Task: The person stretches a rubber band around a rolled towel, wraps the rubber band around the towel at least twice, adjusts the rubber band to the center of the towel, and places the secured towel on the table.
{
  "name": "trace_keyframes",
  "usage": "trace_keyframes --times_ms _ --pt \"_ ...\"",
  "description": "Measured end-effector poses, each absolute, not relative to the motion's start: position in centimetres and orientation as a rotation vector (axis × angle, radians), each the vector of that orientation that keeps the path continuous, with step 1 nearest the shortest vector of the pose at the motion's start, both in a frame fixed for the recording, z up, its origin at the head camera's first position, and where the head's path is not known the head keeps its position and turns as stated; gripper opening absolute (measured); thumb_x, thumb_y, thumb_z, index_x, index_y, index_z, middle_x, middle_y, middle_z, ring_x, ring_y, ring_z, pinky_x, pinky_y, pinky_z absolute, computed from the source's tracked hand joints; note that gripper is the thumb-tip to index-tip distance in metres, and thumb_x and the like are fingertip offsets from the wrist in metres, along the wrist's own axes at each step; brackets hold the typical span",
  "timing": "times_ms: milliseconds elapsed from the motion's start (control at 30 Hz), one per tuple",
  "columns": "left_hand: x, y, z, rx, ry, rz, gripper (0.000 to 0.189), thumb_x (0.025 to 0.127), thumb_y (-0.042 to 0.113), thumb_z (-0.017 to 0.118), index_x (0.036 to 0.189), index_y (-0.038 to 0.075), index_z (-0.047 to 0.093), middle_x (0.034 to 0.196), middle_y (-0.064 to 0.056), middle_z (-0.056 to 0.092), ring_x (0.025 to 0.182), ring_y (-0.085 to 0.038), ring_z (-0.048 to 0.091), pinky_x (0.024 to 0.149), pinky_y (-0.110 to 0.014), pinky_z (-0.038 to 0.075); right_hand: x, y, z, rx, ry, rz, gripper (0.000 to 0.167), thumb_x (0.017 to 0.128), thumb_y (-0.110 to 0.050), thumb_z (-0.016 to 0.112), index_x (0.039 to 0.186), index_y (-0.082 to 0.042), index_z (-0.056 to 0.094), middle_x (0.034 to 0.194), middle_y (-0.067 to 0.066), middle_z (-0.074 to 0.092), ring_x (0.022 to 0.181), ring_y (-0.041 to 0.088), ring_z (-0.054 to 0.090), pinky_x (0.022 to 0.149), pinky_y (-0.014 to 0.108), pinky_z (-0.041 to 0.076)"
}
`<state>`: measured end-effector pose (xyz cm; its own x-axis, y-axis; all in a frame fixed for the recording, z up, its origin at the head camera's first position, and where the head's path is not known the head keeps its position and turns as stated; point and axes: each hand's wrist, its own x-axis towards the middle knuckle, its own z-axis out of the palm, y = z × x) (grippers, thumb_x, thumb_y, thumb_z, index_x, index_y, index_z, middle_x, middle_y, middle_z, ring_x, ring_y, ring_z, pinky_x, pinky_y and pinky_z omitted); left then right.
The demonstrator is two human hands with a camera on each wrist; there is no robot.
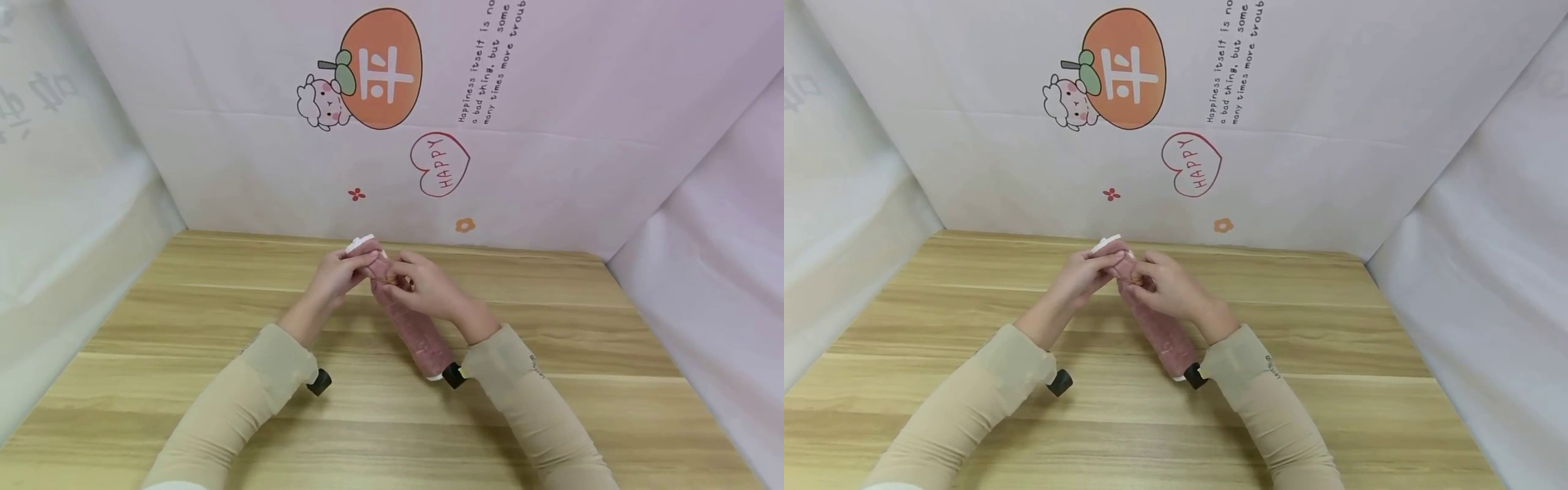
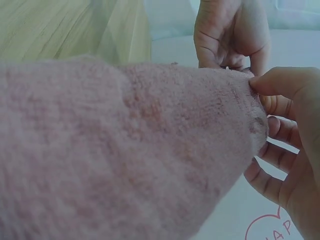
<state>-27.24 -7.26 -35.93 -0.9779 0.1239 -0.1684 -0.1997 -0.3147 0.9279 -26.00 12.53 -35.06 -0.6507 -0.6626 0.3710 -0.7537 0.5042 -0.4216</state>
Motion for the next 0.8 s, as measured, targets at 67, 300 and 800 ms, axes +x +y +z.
trace_keyframes --times_ms 67,300,800 --pt "-27.2 -7.4 -36.0 -0.122 1.702 2.403 0.037 0.100 0.005 0.067 0.133 -0.008 0.061 0.112 -0.009 0.068 0.087 -0.009 0.067 0.075 -0.017 0.055 -26.0 12.4 -35.1 1.229 -2.591 0.825 0.009 0.094 -0.009 0.072 0.089 -0.008 0.066 0.091 0.001 0.051 0.077 0.013 0.052 0.066 0.027 0.050" --pt "-27.0 -8.0 -36.6 -0.217 1.683 2.390 0.027 0.098 0.003 0.068 0.120 -0.011 0.063 0.105 -0.009 0.065 0.080 -0.009 0.066 0.073 -0.017 0.056 -26.0 12.0 -35.4 1.278 -2.615 0.791 0.009 0.094 -0.006 0.073 0.088 -0.008 0.066 0.091 0.001 0.052 0.078 0.012 0.053 0.067 0.024 0.051" --pt "-27.0 -9.2 -37.8 -0.262 1.728 2.340 0.022 0.098 0.006 0.069 0.113 -0.009 0.067 0.095 -0.006 0.066 0.077 -0.009 0.066 0.073 -0.018 0.057 -25.4 12.1 -35.7 1.345 -2.638 0.696 0.008 0.094 -0.007 0.071 0.087 -0.008 0.067 0.083 -0.002 0.050 0.075 0.013 0.048 0.065 0.025 0.046"
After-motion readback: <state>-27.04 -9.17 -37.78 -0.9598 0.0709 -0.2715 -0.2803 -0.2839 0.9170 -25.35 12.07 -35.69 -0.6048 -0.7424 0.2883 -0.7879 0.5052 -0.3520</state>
